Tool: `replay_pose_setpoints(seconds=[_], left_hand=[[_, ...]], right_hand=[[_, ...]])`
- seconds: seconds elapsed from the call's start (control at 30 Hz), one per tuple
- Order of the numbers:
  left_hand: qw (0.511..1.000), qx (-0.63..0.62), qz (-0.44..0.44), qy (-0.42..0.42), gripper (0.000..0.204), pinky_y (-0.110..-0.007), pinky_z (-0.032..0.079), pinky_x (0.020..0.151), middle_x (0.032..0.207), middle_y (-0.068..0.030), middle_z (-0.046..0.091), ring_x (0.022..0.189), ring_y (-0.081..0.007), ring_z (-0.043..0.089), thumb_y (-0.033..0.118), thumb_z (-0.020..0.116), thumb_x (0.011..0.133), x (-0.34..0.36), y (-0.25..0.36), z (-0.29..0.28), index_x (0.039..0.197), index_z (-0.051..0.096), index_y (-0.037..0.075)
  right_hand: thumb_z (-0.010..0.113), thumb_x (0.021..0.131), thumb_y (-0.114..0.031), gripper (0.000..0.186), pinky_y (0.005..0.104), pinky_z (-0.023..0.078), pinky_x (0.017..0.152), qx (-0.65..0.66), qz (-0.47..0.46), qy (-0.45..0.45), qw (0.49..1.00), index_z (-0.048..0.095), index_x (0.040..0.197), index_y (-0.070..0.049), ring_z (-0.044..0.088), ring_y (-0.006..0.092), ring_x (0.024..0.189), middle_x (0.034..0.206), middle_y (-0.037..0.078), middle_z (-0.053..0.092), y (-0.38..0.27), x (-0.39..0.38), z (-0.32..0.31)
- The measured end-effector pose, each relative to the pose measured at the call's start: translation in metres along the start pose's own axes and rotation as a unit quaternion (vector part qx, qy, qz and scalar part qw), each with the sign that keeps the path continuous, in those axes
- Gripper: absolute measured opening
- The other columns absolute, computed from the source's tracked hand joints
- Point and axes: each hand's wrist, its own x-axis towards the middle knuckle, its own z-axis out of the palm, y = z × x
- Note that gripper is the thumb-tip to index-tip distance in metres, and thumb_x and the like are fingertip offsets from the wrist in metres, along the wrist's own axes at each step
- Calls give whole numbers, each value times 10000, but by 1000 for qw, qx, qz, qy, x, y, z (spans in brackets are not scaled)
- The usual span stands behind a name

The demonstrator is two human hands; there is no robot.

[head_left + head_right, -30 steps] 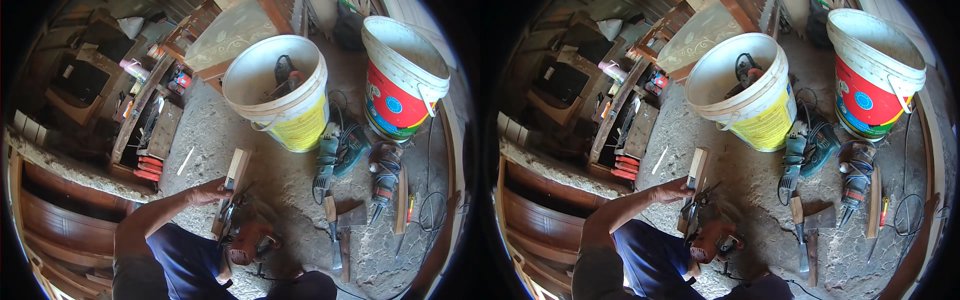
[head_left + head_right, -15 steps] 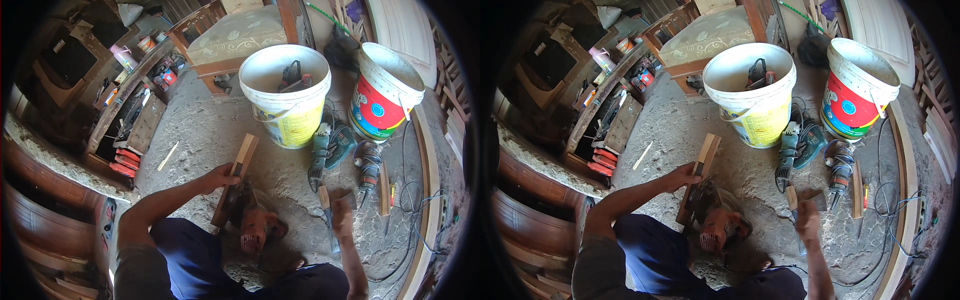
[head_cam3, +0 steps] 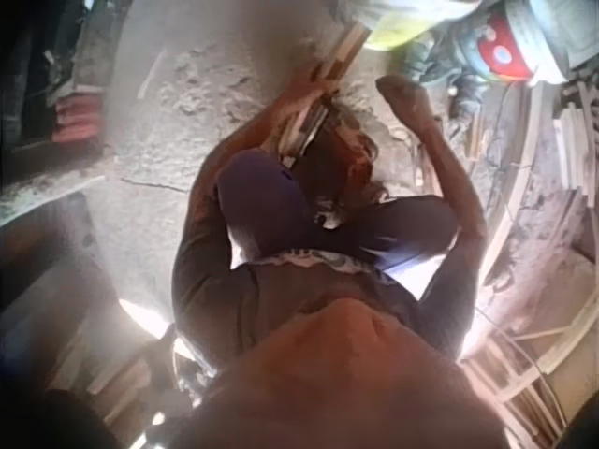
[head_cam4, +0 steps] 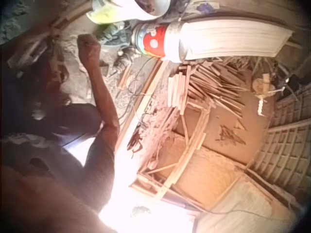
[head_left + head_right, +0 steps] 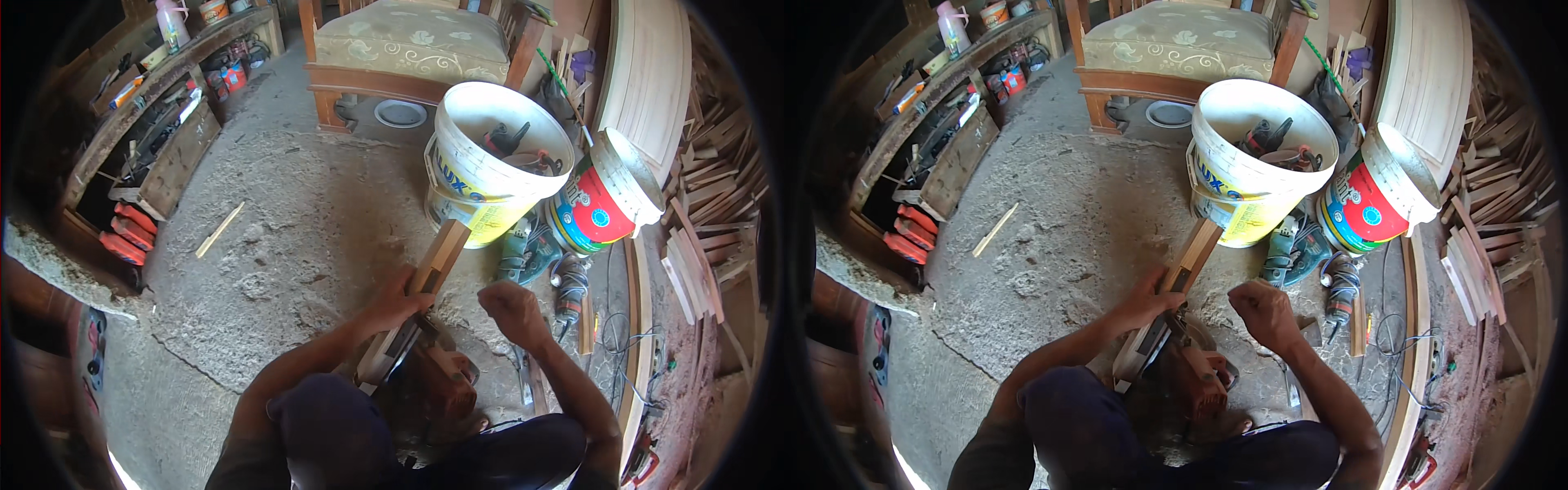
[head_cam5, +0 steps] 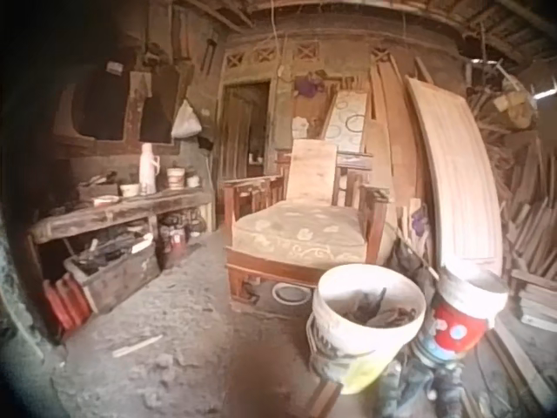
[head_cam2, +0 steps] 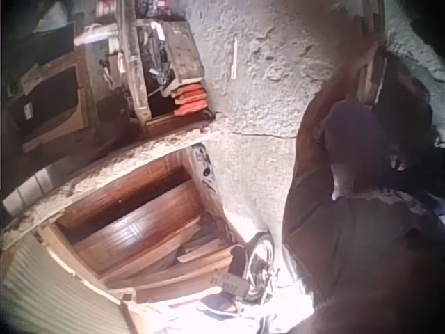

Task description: The person uses an axe and a mallet to carve and shape a piece of wood, marks it with a pencil, and works on a wooden assembly by hand.

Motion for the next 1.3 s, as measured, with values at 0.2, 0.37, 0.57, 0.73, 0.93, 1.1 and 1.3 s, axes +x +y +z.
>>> replay_pose_setpoints(seconds=[0.2,0.37,0.57,0.73,0.93,1.1,1.3], left_hand=[[1000,-10,12,5,414,-370,508,686,863,-122,637,756,-196,620,254,760,854,0,10,6,1097,529,11],[998,35,48,30,438,-430,524,718,873,-178,635,782,-302,652,256,744,867,2,-5,5,1125,487,12],[1000,28,15,2,448,-456,520,733,914,-219,644,825,-361,668,262,737,860,1,4,2,1125,474,15],[999,42,0,-8,458,-447,523,757,937,-226,650,851,-360,676,268,735,859,-3,21,-3,1144,484,12],[1000,20,-20,-6,428,-388,521,729,913,-167,653,829,-246,656,239,753,855,-4,24,-6,1138,522,16],[999,29,-13,9,406,-351,515,704,894,-119,648,808,-175,637,215,761,856,-3,19,-4,1135,538,23],[999,22,-43,-9,444,-417,525,781,964,-207,663,891,-312,688,261,735,855,-4,27,-4,1156,520,17]], right_hand=[[613,938,-109,200,316,548,679,57,106,-51,991,704,1067,14,692,164,745,855,95,706,-60,50,-9],[619,937,-126,202,317,548,689,78,109,-11,991,672,1067,19,710,167,770,869,114,716,-72,54,24],[622,974,-124,199,276,580,724,194,218,91,952,669,1069,45,707,140,818,901,105,730,-68,39,53],[665,972,-140,203,262,566,720,281,249,170,911,686,1077,33,690,107,829,918,65,733,-62,28,69],[688,958,-133,199,255,550,758,213,244,132,937,709,1057,38,678,95,857,924,67,742,-62,30,69],[697,945,-119,200,259,548,752,185,231,127,947,723,1065,38,684,98,845,920,77,754,-65,33,68],[694,940,-119,201,267,553,745,137,224,131,956,732,1058,39,692,98,830,908,89,762,-62,33,71]])
